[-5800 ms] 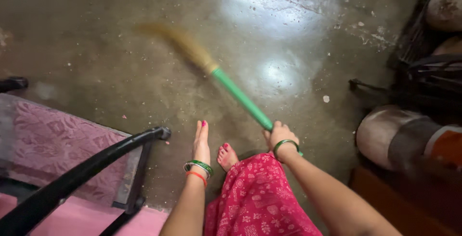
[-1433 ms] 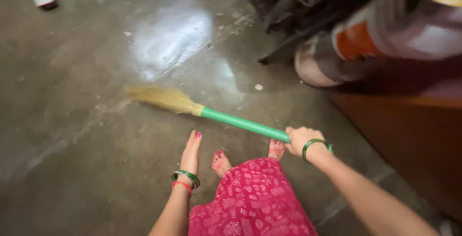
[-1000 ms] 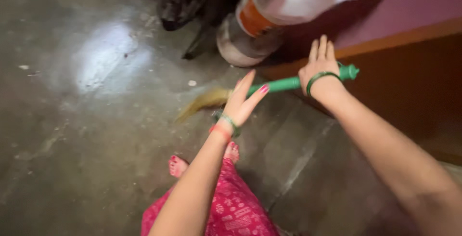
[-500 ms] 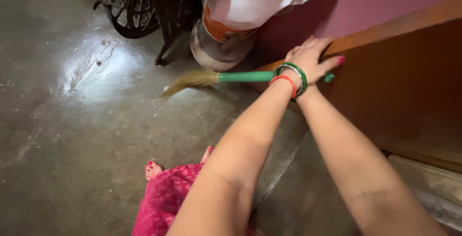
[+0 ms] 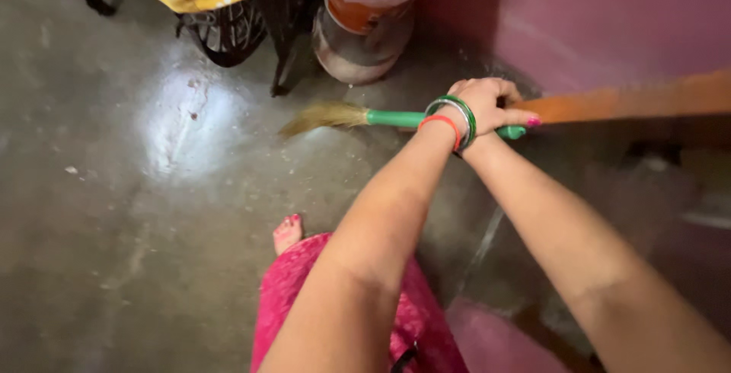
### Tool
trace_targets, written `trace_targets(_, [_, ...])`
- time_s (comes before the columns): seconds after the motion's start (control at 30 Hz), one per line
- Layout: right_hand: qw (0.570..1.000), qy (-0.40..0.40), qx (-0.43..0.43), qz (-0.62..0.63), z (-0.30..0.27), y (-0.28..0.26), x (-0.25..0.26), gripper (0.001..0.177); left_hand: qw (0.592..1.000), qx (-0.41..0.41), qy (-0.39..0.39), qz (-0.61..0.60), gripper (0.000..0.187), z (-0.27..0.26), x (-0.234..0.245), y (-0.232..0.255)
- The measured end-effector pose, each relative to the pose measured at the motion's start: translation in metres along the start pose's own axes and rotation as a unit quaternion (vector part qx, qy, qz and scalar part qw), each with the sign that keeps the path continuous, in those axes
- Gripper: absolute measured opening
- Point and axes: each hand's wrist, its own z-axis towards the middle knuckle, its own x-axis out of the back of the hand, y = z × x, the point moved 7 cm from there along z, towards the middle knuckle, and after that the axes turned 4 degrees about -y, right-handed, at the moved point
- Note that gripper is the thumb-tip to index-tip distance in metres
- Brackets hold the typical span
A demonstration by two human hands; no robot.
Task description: The person sweeps a concrete floor using a handheld broom, moving through a hallway and into a bedroom area while clearing debris from corners and along walls.
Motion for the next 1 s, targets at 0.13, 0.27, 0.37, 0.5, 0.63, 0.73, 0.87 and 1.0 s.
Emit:
trace_targets(0.13, [0.991,-0.093,-0.018,0.093,-0.037,-0.014,-0.021,0.044,0.98,0.039,-0.172,-0.089,0.078,-0.032,-0.03,-0.016])
trace_targets(0.27, [0.968,-0.162,-0.024,0.189,-0.07,-0.018,-0.072,0.04,0.978,0.043,-0.113,-0.167,0.085,-0.067,-0.056,-0.054])
trace_targets(0.37, [0.945,-0.197,-0.028,0.261,-0.086,-0.02,-0.118,0.036,0.975,0.112,-0.123,-0.149,0.095,-0.086,-0.083,-0.102])
trace_targets(0.5, [0.905,-0.212,-0.031,0.368,-0.093,-0.022,-0.173,0.03,0.964,0.181,-0.159,-0.114,0.099,-0.092,-0.135,-0.143])
trace_targets(0.63, [0.846,-0.227,-0.045,0.48,-0.1,0.013,-0.236,0.028,0.978,0.123,-0.142,-0.092,0.096,-0.087,-0.179,-0.138])
trace_targets(0.73, [0.745,-0.233,-0.084,0.619,-0.13,0.045,-0.305,0.029,0.977,0.115,-0.151,-0.092,0.094,-0.081,-0.2,-0.117])
trace_targets(0.87, [0.661,-0.218,-0.123,0.708,-0.154,0.072,-0.394,0.038,0.968,0.135,-0.161,-0.141,0.094,-0.071,-0.236,-0.068])
trace_targets(1.0, [0.533,-0.138,-0.195,0.811,-0.141,0.073,-0.455,0.045,0.959,0.122,-0.2,-0.159,0.093,-0.044,-0.281,-0.024])
